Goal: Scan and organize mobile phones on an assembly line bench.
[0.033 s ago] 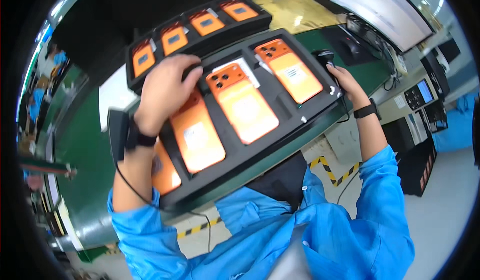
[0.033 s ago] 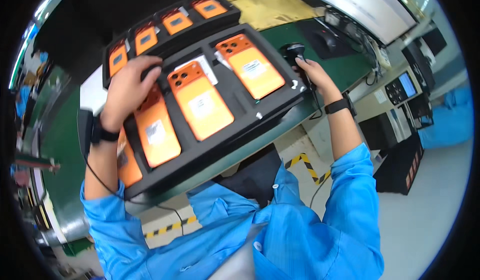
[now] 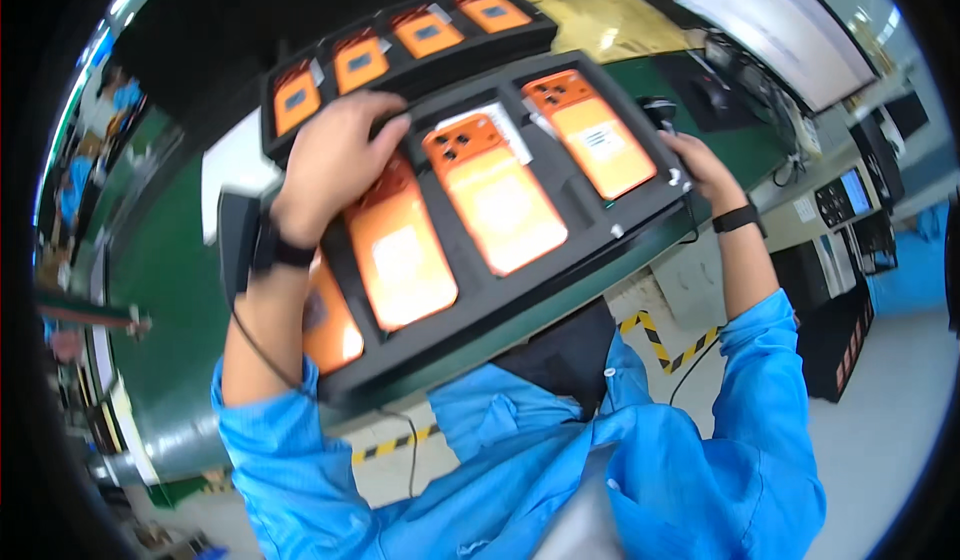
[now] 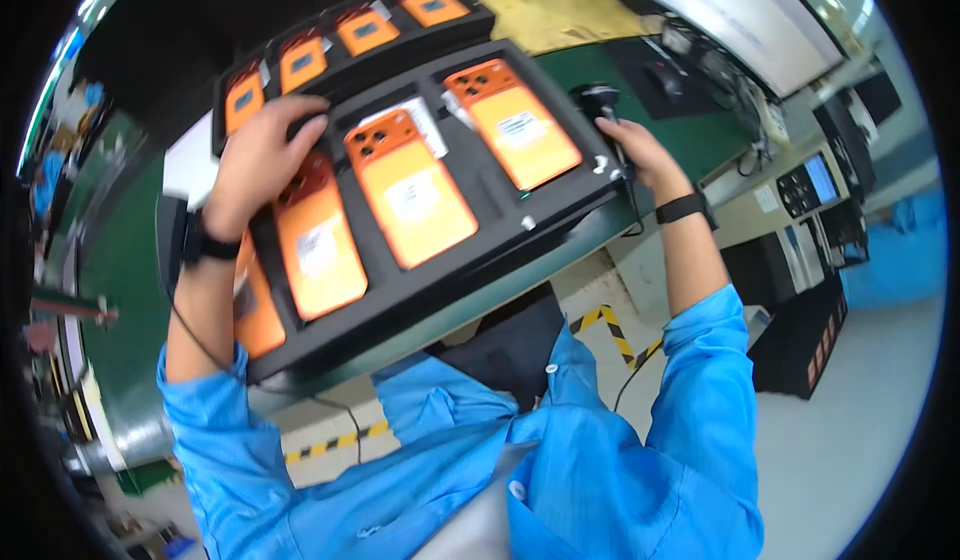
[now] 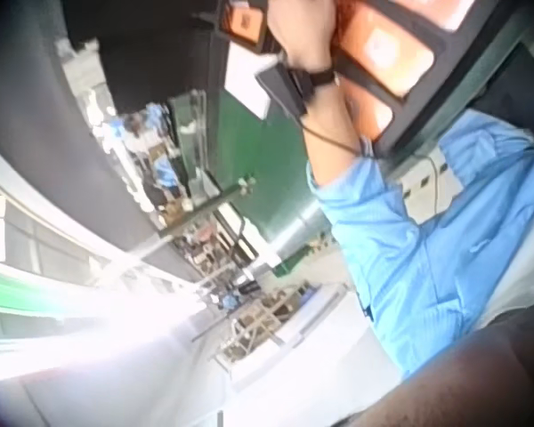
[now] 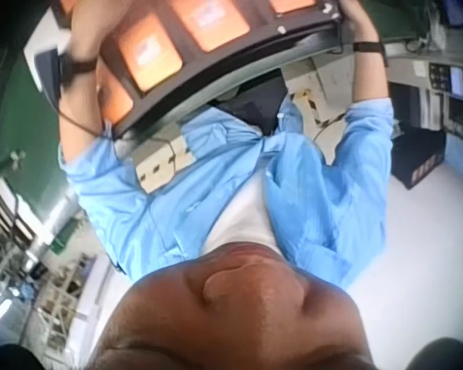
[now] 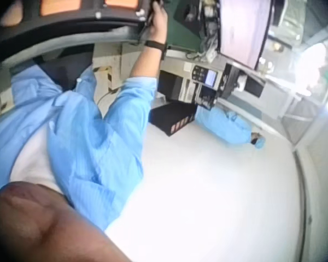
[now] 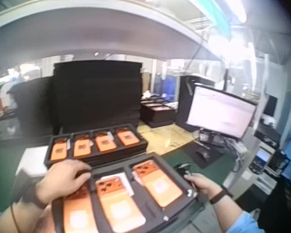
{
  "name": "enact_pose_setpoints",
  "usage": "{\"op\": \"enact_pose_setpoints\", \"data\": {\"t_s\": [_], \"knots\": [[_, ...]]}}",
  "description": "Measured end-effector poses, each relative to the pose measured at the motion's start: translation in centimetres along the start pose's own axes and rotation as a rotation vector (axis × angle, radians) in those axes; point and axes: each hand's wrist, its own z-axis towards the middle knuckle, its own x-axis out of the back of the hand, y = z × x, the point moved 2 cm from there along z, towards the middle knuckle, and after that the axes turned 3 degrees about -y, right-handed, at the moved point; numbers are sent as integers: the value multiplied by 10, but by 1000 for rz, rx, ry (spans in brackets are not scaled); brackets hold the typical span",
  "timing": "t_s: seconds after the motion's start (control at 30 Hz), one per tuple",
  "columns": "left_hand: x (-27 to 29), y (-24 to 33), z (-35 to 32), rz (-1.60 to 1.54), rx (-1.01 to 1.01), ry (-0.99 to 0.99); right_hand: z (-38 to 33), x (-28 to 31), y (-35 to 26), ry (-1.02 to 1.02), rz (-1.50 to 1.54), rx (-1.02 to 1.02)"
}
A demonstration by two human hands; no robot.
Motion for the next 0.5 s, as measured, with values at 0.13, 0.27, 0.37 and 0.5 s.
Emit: {"op": "enact_pose_setpoints", "data": {"t_s": [0.13, 0.27, 0.37, 0.5], "knots": [[-13, -27, 0, 4, 21, -31, -55, 17, -32, 36, 365, -109], [-18, -37, -1, -29, -71, 32, -153, -78, -101, -599, 914, 187], [-25, -31, -5, -36, -45, 4, -196, -179, -105, -702, 692, -89], [-35, -30, -6, 1, -62, 15, -213, -242, -100, -847, 641, -277]]}}
